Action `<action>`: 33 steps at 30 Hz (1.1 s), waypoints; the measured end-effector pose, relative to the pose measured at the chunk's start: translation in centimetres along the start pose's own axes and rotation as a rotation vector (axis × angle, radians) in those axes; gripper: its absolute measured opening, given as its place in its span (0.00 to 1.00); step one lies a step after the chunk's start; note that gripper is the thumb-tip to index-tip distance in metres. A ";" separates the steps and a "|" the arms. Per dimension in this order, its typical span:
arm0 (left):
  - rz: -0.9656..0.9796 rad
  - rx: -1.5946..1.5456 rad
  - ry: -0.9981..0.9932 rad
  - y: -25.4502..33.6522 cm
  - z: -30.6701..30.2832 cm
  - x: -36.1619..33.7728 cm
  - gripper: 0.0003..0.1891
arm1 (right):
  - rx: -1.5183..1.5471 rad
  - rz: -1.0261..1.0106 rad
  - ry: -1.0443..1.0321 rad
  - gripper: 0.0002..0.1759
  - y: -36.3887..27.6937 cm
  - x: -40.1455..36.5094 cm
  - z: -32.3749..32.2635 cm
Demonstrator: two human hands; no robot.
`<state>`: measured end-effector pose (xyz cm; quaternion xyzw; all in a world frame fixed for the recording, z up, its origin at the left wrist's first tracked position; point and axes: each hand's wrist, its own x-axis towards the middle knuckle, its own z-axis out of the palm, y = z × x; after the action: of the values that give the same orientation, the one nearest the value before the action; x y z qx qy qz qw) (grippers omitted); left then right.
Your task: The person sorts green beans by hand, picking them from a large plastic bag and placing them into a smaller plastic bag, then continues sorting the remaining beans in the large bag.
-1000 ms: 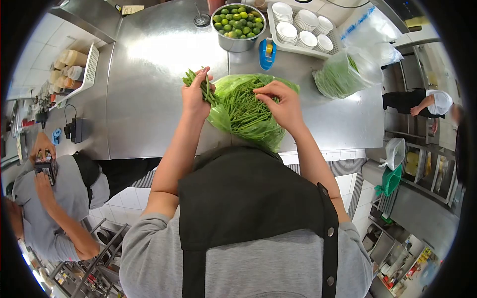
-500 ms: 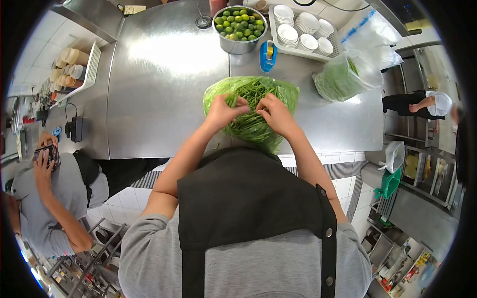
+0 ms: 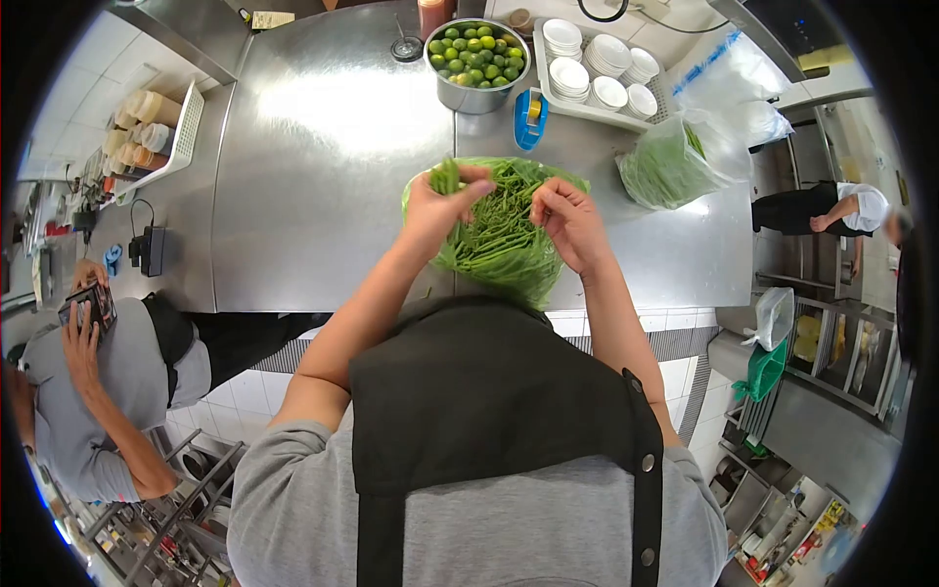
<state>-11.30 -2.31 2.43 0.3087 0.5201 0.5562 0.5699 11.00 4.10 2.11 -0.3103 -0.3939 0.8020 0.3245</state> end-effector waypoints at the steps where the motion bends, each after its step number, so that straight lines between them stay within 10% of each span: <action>1: -0.018 -0.204 0.008 0.0 -0.3 0.4 0.14 | -0.104 0.036 -0.034 0.09 0.9 0.1 -1.2; 14: -0.112 -0.711 0.068 0.6 -0.5 1.5 0.16 | -0.719 -0.205 0.054 0.07 1.7 0.2 4.7; 20: -0.235 -0.813 0.162 -1.9 -2.5 2.4 0.14 | -0.441 -0.373 0.085 0.04 -0.8 -0.3 5.8; 33: -0.374 -0.826 -0.009 -1.9 -2.9 0.6 0.13 | -1.459 -0.287 -0.122 0.09 5.8 0.8 3.6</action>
<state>-13.51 -2.76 -0.32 -0.0413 0.2988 0.6032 0.7383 6.22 0.39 -1.19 -0.3473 -0.8802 0.3023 0.1154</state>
